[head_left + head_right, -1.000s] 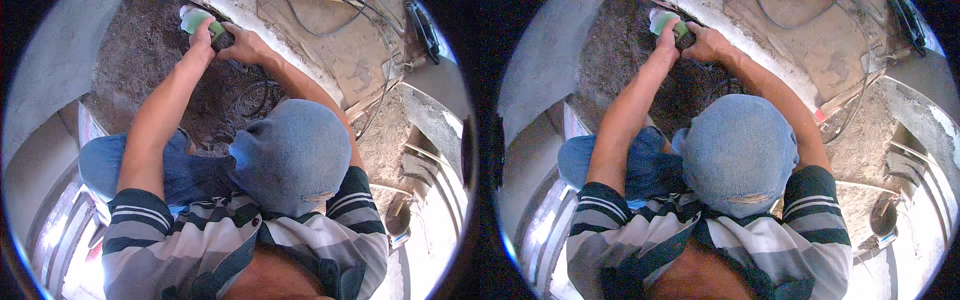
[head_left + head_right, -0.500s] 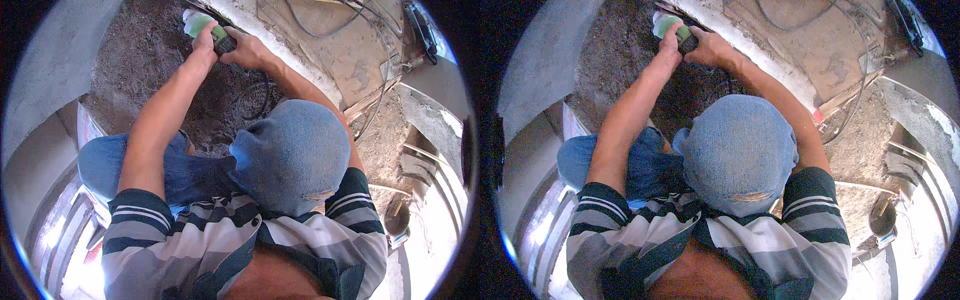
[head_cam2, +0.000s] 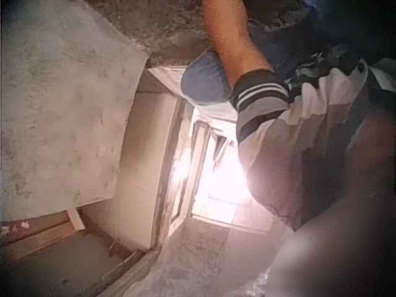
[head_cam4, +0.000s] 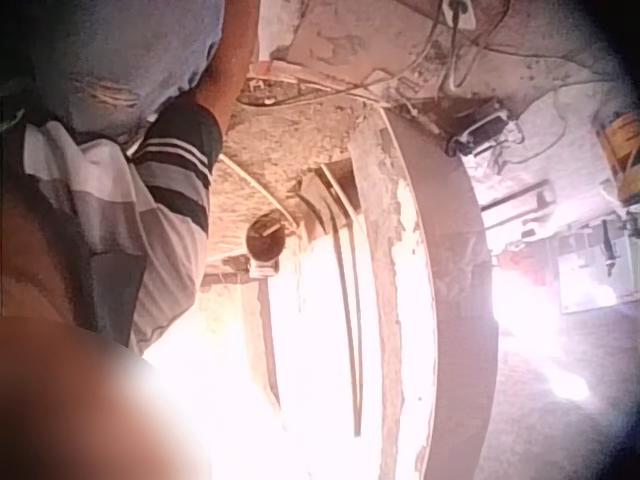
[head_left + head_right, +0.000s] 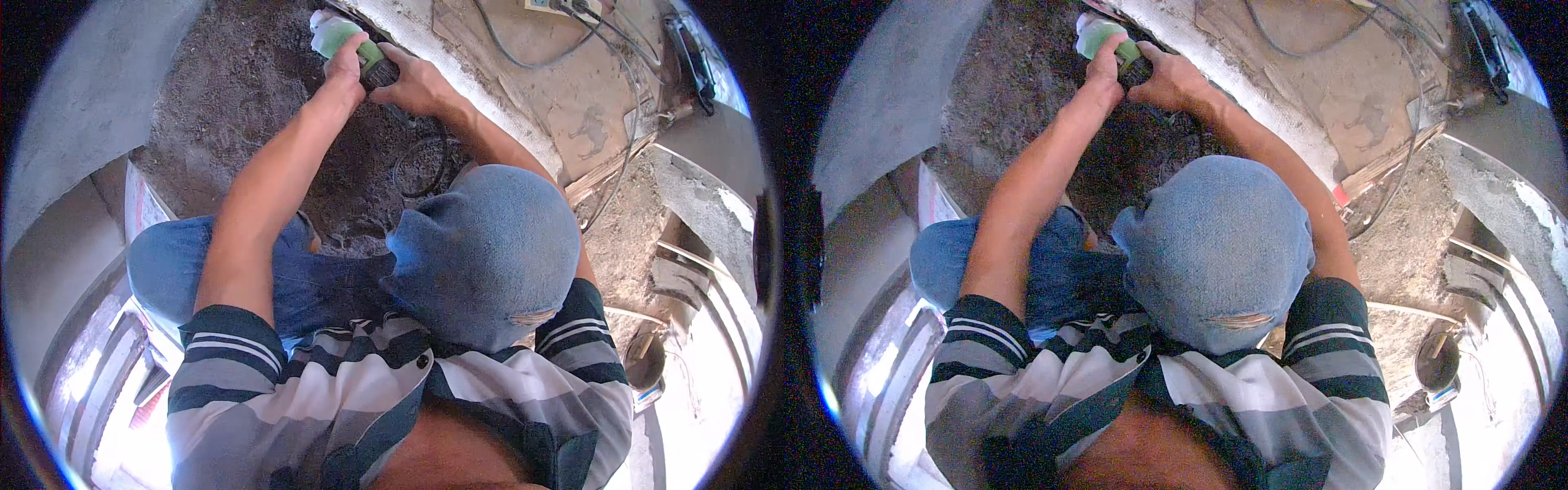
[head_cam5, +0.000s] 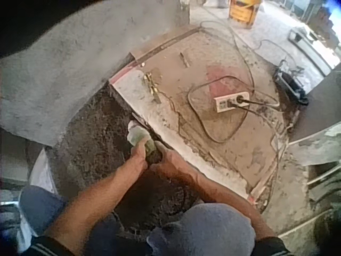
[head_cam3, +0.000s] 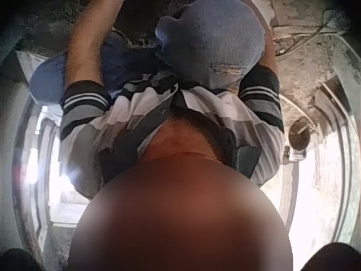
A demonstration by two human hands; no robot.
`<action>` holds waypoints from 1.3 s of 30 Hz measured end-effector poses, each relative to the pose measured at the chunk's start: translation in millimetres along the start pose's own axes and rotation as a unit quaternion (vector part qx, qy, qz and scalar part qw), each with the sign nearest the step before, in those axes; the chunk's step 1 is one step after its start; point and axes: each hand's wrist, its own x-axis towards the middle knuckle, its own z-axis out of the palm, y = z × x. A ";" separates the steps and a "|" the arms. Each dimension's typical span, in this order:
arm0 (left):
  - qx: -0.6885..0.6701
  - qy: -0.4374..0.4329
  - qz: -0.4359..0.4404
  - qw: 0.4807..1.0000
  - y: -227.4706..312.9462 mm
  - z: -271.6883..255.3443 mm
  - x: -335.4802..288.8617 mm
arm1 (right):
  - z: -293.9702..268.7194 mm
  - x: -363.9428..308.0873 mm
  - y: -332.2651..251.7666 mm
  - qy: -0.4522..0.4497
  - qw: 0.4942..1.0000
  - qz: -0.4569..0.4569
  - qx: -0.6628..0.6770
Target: Grinding the edge of a concrete or stone block using a handheld angle grinder.
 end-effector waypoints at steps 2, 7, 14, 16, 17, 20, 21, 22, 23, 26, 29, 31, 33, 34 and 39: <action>0.006 -0.004 -0.005 1.000 -0.6 0.7 -2.3 | 0.4 -1.1 1.6 -0.006 1.000 -0.004 0.014; -0.003 -0.005 -0.002 1.000 -2.4 2.5 -2.3 | -0.8 -2.6 3.3 0.008 1.000 -0.008 0.004; -0.014 0.045 0.023 0.999 3.4 -17.3 -5.1 | -2.0 -2.4 -14.8 -0.051 0.998 -0.024 -0.012; -0.051 0.036 0.025 0.998 12.4 -35.4 -4.5 | -6.7 7.6 -21.2 -0.089 0.995 -0.031 -0.037; -0.079 0.017 0.037 0.996 13.6 -47.0 -5.8 | -11.5 16.5 -22.7 -0.071 0.993 -0.072 -0.061; -0.041 0.124 0.071 0.989 28.2 -72.4 6.9 | -23.5 52.0 -19.0 0.086 0.960 -0.023 -0.264; -0.044 0.146 0.078 0.985 31.6 -79.2 11.8 | -26.4 67.9 -15.4 0.104 0.939 -0.027 -0.326; -0.050 0.141 0.082 0.985 37.4 -84.8 18.2 | -26.8 81.7 -11.2 0.103 0.938 -0.034 -0.328; -0.060 0.156 0.082 0.983 41.7 -90.8 23.3 | -25.4 94.4 -7.0 0.071 0.925 -0.031 -0.371; -0.069 0.188 0.056 0.978 49.3 -104.9 34.4 | -16.4 130.9 0.5 0.013 0.905 -0.020 -0.425; -0.107 0.207 0.042 0.972 59.1 -116.4 41.4 | -13.3 155.1 -1.8 -0.026 0.868 -0.026 -0.495; -0.152 0.204 0.044 0.966 66.8 -123.2 43.8 | -11.7 167.0 -10.0 -0.045 0.863 -0.027 -0.502; -0.166 0.203 0.008 0.965 75.7 -126.9 45.8 | -9.1 176.9 -21.3 -0.050 0.852 -0.064 -0.517; -0.166 0.198 0.012 0.966 79.0 -127.5 45.8 | -6.4 182.0 -27.4 -0.054 0.849 -0.058 -0.522; -0.142 0.201 0.033 0.969 95.6 -120.5 49.9 | 5.7 195.6 -37.2 -0.142 0.823 0.141 -0.532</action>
